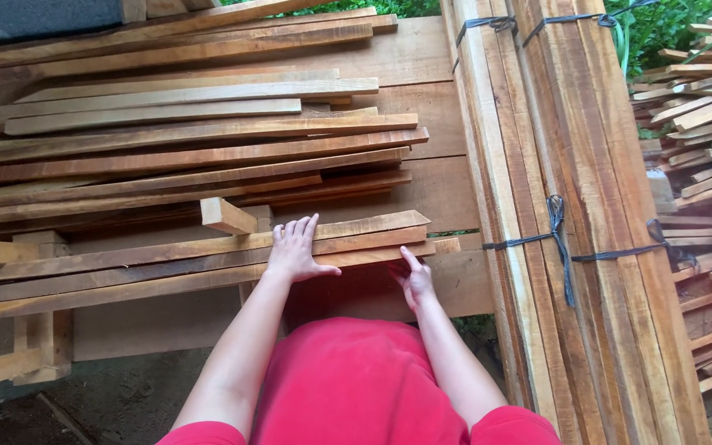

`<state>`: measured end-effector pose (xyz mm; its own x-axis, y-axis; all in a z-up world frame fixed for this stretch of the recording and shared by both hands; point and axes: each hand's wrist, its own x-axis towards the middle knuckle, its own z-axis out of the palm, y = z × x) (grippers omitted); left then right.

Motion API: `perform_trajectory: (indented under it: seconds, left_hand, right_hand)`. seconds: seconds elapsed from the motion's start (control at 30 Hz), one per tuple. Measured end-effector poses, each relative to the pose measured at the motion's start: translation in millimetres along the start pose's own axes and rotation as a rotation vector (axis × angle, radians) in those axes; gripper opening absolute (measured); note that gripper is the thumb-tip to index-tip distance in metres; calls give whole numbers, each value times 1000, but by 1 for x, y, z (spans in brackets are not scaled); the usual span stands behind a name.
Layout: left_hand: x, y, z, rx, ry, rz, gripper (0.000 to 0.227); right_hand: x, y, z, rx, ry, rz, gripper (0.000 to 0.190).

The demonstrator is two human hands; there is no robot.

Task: Organizing thin wood strips and bundling them together with a plastic tie.

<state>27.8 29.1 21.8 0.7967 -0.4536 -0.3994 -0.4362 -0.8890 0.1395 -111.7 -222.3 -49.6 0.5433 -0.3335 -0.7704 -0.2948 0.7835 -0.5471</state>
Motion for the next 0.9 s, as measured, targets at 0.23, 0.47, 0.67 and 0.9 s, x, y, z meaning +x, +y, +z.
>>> perform_trajectory:
  seconds: [0.23,0.47,0.67,0.9]
  left_hand:
    - [1,-5,10,27,-48,4,154]
    - [-5,0,4,72,-21,45,149]
    - [-2,-3,12,115,-52,50,147]
    - [-3,2,5,140,-61,53,144]
  right_hand:
    - [12,2,-12,-2,30,-16,63]
    - [38,17,-30,-6,79,-75,67]
    - [43,4,-37,-16,100,-94,72]
    - [46,-28,-72,49,235,-149,74]
